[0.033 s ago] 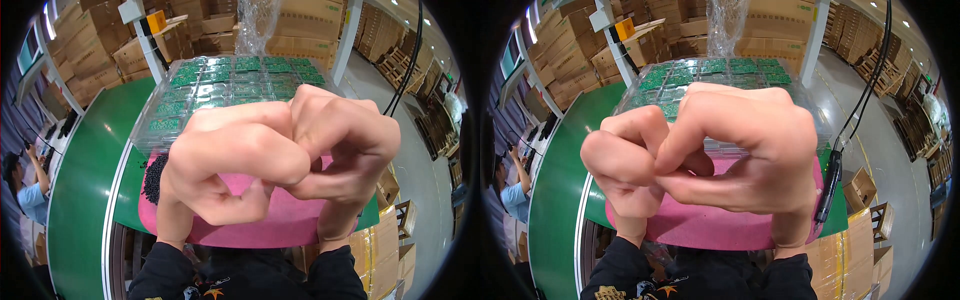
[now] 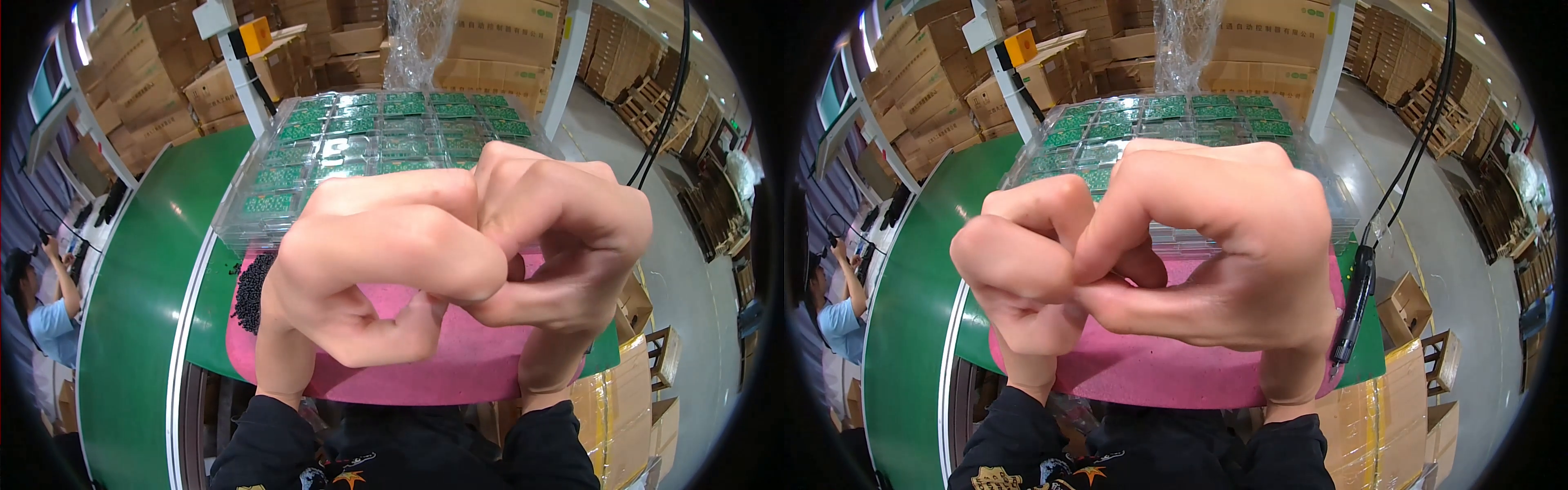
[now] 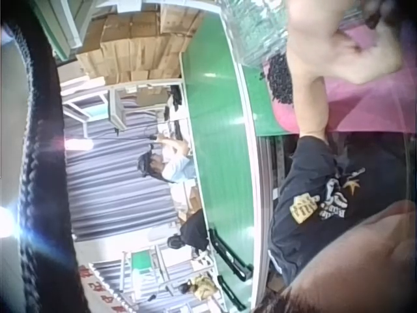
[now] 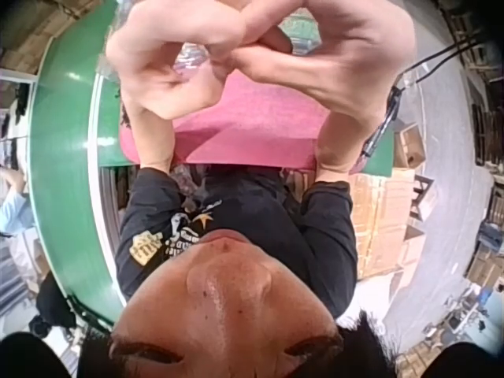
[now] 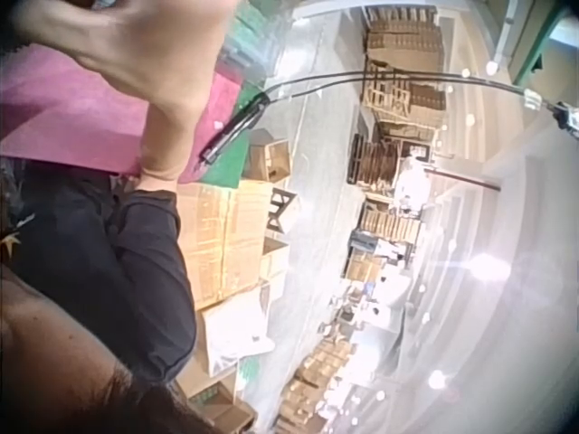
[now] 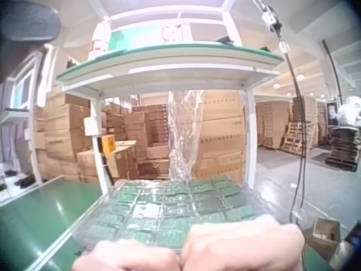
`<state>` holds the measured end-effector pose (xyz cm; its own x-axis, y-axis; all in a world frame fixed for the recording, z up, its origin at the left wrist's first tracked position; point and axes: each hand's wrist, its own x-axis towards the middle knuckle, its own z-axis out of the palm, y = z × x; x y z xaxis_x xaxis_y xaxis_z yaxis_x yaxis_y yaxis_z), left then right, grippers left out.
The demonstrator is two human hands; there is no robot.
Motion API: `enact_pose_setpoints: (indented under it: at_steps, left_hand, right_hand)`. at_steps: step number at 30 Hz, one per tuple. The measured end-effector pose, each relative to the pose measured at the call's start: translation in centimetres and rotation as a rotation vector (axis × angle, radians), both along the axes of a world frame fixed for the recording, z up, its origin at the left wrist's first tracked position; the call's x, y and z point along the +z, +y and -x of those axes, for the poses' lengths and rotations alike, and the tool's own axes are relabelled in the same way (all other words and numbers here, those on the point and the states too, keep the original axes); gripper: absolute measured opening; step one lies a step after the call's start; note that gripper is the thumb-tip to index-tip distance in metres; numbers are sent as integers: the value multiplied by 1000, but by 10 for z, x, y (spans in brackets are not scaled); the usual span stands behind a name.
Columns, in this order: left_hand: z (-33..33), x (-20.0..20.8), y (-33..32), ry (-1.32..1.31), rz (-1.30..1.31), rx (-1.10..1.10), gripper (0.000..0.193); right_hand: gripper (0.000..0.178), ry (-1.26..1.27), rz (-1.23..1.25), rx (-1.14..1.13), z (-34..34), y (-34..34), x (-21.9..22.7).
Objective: Assembling circuit boards into plastic components and fastening them using an electric screwdriver.
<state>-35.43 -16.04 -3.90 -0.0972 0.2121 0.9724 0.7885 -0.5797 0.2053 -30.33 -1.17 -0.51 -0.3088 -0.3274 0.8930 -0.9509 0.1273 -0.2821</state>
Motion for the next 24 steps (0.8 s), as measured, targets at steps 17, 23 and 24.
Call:
enact_pose_setpoints:
  at_steps: [17, 23, 24]
  left_hand:
    - [3, -4, 12, 11, 13, -16, 15]
    - [1, -2, 9, 17, 41, -25, 15]
    - [1, -2, 8, 19, 45, -27, 15]
  right_hand:
    - [20, -301, 99, -65, -9, -1, -3]
    - [20, -288, 118, -63, -11, -3, -4]
    - [20, -288, 117, -63, -10, -3, -5]
